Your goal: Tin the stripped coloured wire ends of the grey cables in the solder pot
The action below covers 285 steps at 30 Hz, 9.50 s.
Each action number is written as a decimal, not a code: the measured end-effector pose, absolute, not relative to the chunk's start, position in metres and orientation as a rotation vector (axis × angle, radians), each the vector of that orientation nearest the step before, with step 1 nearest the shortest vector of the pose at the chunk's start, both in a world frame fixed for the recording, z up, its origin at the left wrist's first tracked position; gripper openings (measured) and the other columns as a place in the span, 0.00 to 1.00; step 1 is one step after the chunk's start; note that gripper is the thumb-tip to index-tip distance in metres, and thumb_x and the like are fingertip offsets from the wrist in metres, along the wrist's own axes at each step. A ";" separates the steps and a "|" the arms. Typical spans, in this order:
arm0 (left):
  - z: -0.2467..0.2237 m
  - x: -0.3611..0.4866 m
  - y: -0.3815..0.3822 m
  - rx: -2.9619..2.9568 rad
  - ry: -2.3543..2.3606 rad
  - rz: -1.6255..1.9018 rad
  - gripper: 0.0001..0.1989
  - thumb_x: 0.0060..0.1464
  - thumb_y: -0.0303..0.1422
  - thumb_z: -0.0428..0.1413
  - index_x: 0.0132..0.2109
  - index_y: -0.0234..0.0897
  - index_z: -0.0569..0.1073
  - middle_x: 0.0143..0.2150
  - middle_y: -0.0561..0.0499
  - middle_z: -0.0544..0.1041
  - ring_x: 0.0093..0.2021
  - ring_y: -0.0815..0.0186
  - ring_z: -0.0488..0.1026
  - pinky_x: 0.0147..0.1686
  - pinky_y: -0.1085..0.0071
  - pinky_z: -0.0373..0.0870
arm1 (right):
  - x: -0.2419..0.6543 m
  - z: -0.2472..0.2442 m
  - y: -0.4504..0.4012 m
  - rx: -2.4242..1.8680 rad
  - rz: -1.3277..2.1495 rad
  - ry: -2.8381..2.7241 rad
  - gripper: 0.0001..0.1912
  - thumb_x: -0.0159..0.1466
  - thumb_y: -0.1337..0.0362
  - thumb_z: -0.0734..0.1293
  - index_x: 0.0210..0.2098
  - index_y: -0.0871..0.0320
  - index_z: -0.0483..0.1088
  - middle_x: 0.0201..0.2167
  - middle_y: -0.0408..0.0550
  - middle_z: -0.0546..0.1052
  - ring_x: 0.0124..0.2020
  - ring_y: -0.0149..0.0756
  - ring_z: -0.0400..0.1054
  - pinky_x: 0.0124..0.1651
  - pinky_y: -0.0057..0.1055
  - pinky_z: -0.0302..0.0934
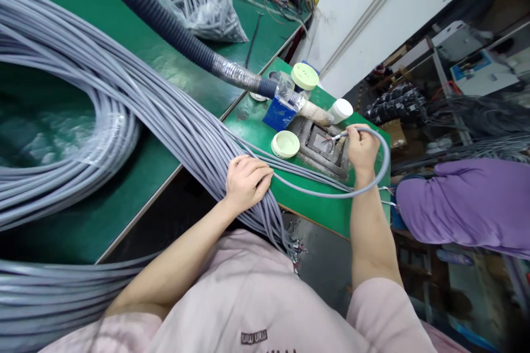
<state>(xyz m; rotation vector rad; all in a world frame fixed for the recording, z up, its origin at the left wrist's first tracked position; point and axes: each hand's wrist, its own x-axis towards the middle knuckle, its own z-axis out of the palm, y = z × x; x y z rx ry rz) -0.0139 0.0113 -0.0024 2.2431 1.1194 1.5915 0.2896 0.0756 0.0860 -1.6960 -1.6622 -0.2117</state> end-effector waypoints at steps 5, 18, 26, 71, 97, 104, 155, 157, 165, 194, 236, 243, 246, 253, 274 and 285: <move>-0.001 -0.014 0.011 2.272 1.152 1.570 0.04 0.55 0.29 0.57 0.38 0.40 0.75 0.36 0.52 0.81 0.39 0.64 0.75 0.52 0.59 0.61 | 0.298 0.080 0.082 -1.771 -0.218 -1.686 0.11 0.64 0.61 0.59 0.29 0.57 0.70 0.31 0.49 0.77 0.37 0.40 0.70 0.46 0.37 0.61; -0.002 -0.013 0.010 2.258 1.177 1.505 0.04 0.55 0.30 0.56 0.37 0.41 0.76 0.37 0.52 0.81 0.39 0.64 0.75 0.53 0.59 0.61 | 0.306 0.067 0.089 -1.833 -0.192 -1.702 0.12 0.63 0.61 0.58 0.28 0.57 0.69 0.30 0.49 0.76 0.37 0.41 0.68 0.46 0.38 0.61; 0.004 -0.012 0.009 2.056 1.063 1.602 0.03 0.54 0.29 0.58 0.36 0.39 0.76 0.35 0.51 0.81 0.39 0.64 0.75 0.48 0.61 0.65 | 0.252 0.114 0.015 -1.499 -0.226 -1.781 0.11 0.67 0.62 0.59 0.38 0.55 0.73 0.37 0.48 0.78 0.44 0.40 0.70 0.50 0.40 0.62; 0.039 -0.001 -0.043 1.339 0.796 0.978 0.19 0.58 0.42 0.54 0.25 0.33 0.76 0.24 0.50 0.74 0.25 0.71 0.66 0.27 0.74 0.63 | 0.171 0.021 -0.125 -1.054 0.227 -2.056 0.23 0.66 0.68 0.62 0.59 0.44 0.65 0.52 0.50 0.76 0.49 0.41 0.71 0.48 0.47 0.69; 0.037 0.004 -0.047 0.661 0.759 1.019 0.18 0.39 0.44 0.67 0.30 0.33 0.74 0.29 0.49 0.79 0.26 0.67 0.76 0.27 0.72 0.73 | 0.151 0.024 -0.129 -1.113 0.314 -1.857 0.23 0.66 0.70 0.59 0.58 0.48 0.64 0.51 0.52 0.76 0.49 0.44 0.71 0.47 0.48 0.68; 0.038 0.003 -0.048 0.911 0.783 1.087 0.13 0.44 0.41 0.65 0.27 0.35 0.77 0.30 0.50 0.75 0.32 0.67 0.75 0.34 0.70 0.72 | 0.137 0.043 -0.103 -1.380 1.043 -1.264 0.11 0.65 0.55 0.62 0.32 0.55 0.70 0.22 0.44 0.77 0.23 0.33 0.70 0.30 0.31 0.67; 0.038 -0.003 -0.044 0.779 0.699 1.088 0.15 0.47 0.40 0.64 0.27 0.35 0.70 0.18 0.56 0.73 0.18 0.69 0.72 0.20 0.73 0.70 | 0.123 0.039 -0.072 -1.197 1.483 -0.745 0.09 0.57 0.63 0.70 0.29 0.56 0.64 0.12 0.34 0.70 0.12 0.25 0.61 0.18 0.22 0.59; 0.038 -0.003 -0.044 0.779 0.696 1.084 0.15 0.48 0.40 0.64 0.28 0.35 0.70 0.18 0.56 0.73 0.17 0.69 0.72 0.20 0.73 0.71 | 0.123 0.039 -0.071 -1.173 1.499 -0.739 0.09 0.58 0.63 0.70 0.29 0.56 0.64 0.12 0.34 0.69 0.12 0.25 0.61 0.18 0.22 0.59; 0.038 -0.002 -0.046 0.803 0.682 1.105 0.14 0.49 0.40 0.63 0.29 0.34 0.70 0.19 0.55 0.74 0.17 0.69 0.72 0.18 0.74 0.70 | 0.122 0.045 -0.069 -1.046 1.614 -0.693 0.12 0.57 0.61 0.71 0.27 0.56 0.63 0.12 0.34 0.68 0.11 0.24 0.59 0.17 0.23 0.59; 0.032 -0.001 -0.044 0.884 0.769 1.081 0.15 0.49 0.41 0.63 0.28 0.35 0.70 0.21 0.53 0.75 0.22 0.69 0.73 0.26 0.73 0.71 | 0.129 0.054 -0.062 -1.171 1.517 -0.765 0.11 0.54 0.61 0.72 0.26 0.56 0.65 0.11 0.33 0.65 0.11 0.23 0.55 0.19 0.24 0.59; 0.037 0.014 -0.045 0.662 0.717 1.084 0.15 0.43 0.40 0.66 0.28 0.34 0.73 0.22 0.54 0.75 0.21 0.72 0.70 0.24 0.75 0.69 | 0.147 0.057 -0.058 -1.199 1.502 -0.817 0.11 0.57 0.59 0.71 0.27 0.57 0.66 0.17 0.36 0.69 0.16 0.25 0.63 0.20 0.24 0.62; 0.039 0.013 -0.045 0.676 0.729 1.101 0.15 0.44 0.41 0.66 0.28 0.35 0.72 0.23 0.54 0.75 0.21 0.71 0.70 0.24 0.74 0.71 | 0.145 0.056 -0.057 -1.220 1.542 -0.819 0.11 0.54 0.60 0.72 0.28 0.56 0.66 0.18 0.36 0.72 0.16 0.26 0.65 0.19 0.23 0.63; 0.041 0.013 -0.044 0.690 0.750 1.134 0.16 0.42 0.42 0.67 0.27 0.35 0.72 0.21 0.55 0.73 0.20 0.71 0.69 0.22 0.74 0.70 | 0.146 0.060 -0.056 -1.237 1.575 -0.856 0.10 0.52 0.61 0.72 0.30 0.57 0.69 0.15 0.35 0.71 0.14 0.25 0.63 0.19 0.24 0.62; 0.036 0.012 -0.044 0.813 0.783 1.228 0.16 0.42 0.43 0.66 0.27 0.36 0.72 0.21 0.55 0.71 0.21 0.71 0.69 0.22 0.74 0.68 | 0.146 0.073 -0.053 -1.396 1.584 -0.930 0.10 0.50 0.60 0.72 0.27 0.58 0.69 0.11 0.35 0.68 0.12 0.25 0.61 0.18 0.24 0.58; 0.023 0.016 -0.047 1.002 0.827 1.194 0.11 0.49 0.39 0.63 0.30 0.35 0.75 0.25 0.53 0.72 0.25 0.72 0.67 0.27 0.74 0.65 | 0.164 0.071 -0.047 -1.323 1.289 -1.038 0.08 0.57 0.60 0.70 0.32 0.57 0.69 0.24 0.41 0.77 0.14 0.23 0.62 0.15 0.21 0.55; 0.007 0.015 -0.038 1.114 0.834 1.129 0.09 0.52 0.37 0.61 0.31 0.35 0.76 0.27 0.53 0.71 0.25 0.73 0.68 0.25 0.76 0.66 | 0.269 0.087 0.035 -1.791 0.779 -1.233 0.06 0.49 0.66 0.68 0.23 0.59 0.66 0.14 0.39 0.72 0.09 0.24 0.57 0.14 0.22 0.48</move>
